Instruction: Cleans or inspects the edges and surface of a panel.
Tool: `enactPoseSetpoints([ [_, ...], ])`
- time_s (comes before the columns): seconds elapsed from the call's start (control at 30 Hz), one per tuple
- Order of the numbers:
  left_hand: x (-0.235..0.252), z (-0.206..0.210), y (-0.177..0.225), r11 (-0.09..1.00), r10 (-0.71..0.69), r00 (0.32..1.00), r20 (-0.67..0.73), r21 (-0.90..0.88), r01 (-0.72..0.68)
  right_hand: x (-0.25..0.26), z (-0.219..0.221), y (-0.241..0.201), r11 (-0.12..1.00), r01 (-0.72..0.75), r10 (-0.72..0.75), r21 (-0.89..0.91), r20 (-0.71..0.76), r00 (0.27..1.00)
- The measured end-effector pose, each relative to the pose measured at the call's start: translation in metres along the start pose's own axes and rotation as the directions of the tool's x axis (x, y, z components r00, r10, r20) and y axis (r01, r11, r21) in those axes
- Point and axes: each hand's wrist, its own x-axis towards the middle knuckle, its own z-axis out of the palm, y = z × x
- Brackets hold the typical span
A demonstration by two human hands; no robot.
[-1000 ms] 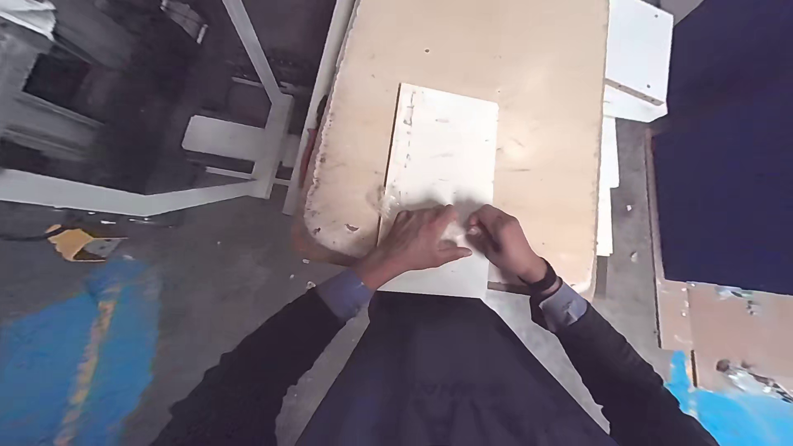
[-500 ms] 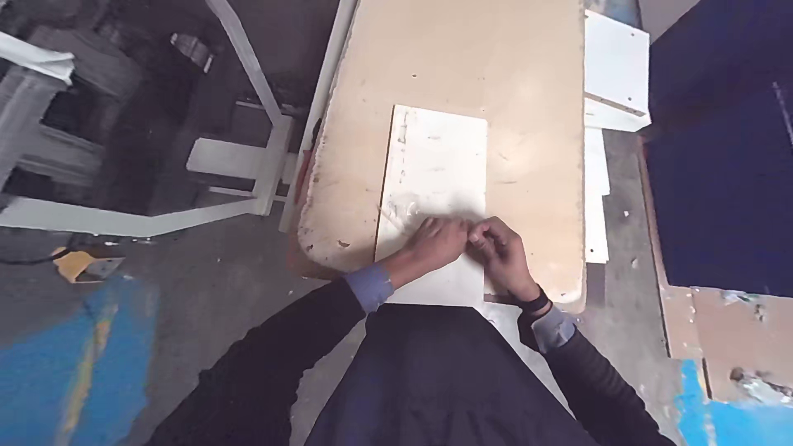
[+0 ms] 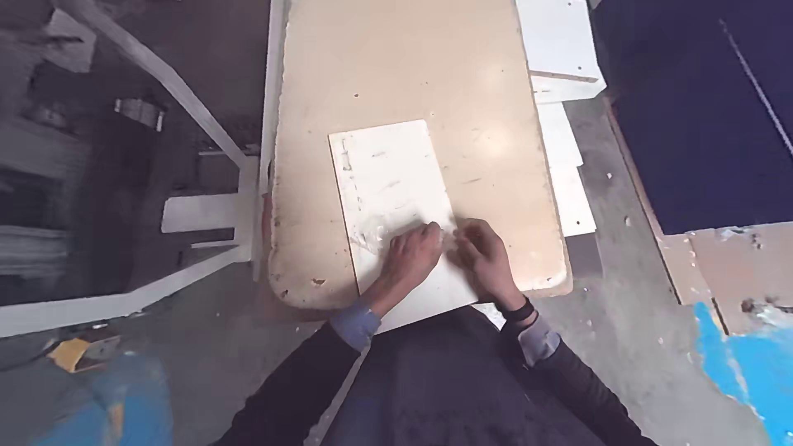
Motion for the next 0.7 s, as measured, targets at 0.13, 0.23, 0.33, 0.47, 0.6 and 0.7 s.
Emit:
enactPoseSetpoints([
  [0.13, -0.003, -0.006, 0.005, 0.998, -0.064, 0.997, 0.032, 0.022, 0.063, 0.032, -0.011, -0.011, 0.816, 0.345, -0.206, -0.464, 0.324, 0.923],
  [0.23, -0.002, 0.001, 0.003, 1.0, 0.006, 0.996, -0.085, -0.01, -0.006, 0.052, -0.016, -0.012, 0.653, 0.552, -0.383, -0.518, 0.402, 0.831],
  [0.33, -0.007, 0.001, -0.008, 0.997, 0.05, 0.997, -0.063, -0.047, -0.053, 0.052, -0.019, -0.006, 0.521, 0.719, -0.491, -0.461, 0.527, 0.694],
  [0.47, -0.014, -0.003, -0.008, 1.0, 0.017, 1.0, 0.015, 0.02, -0.017, 0.045, -0.018, 0.004, 0.552, 0.753, -0.524, -0.358, 0.553, 0.648],
  [0.6, -0.014, -0.003, 0.0, 0.999, -0.022, 0.999, 0.031, 0.034, 0.02, 0.041, -0.013, 0.002, 0.591, 0.712, -0.512, -0.38, 0.505, 0.694],
  [0.7, -0.012, -0.001, 0.003, 0.998, -0.054, 0.998, 0.013, 0.034, 0.054, 0.041, -0.009, -0.002, 0.619, 0.692, -0.516, -0.37, 0.473, 0.714],
])
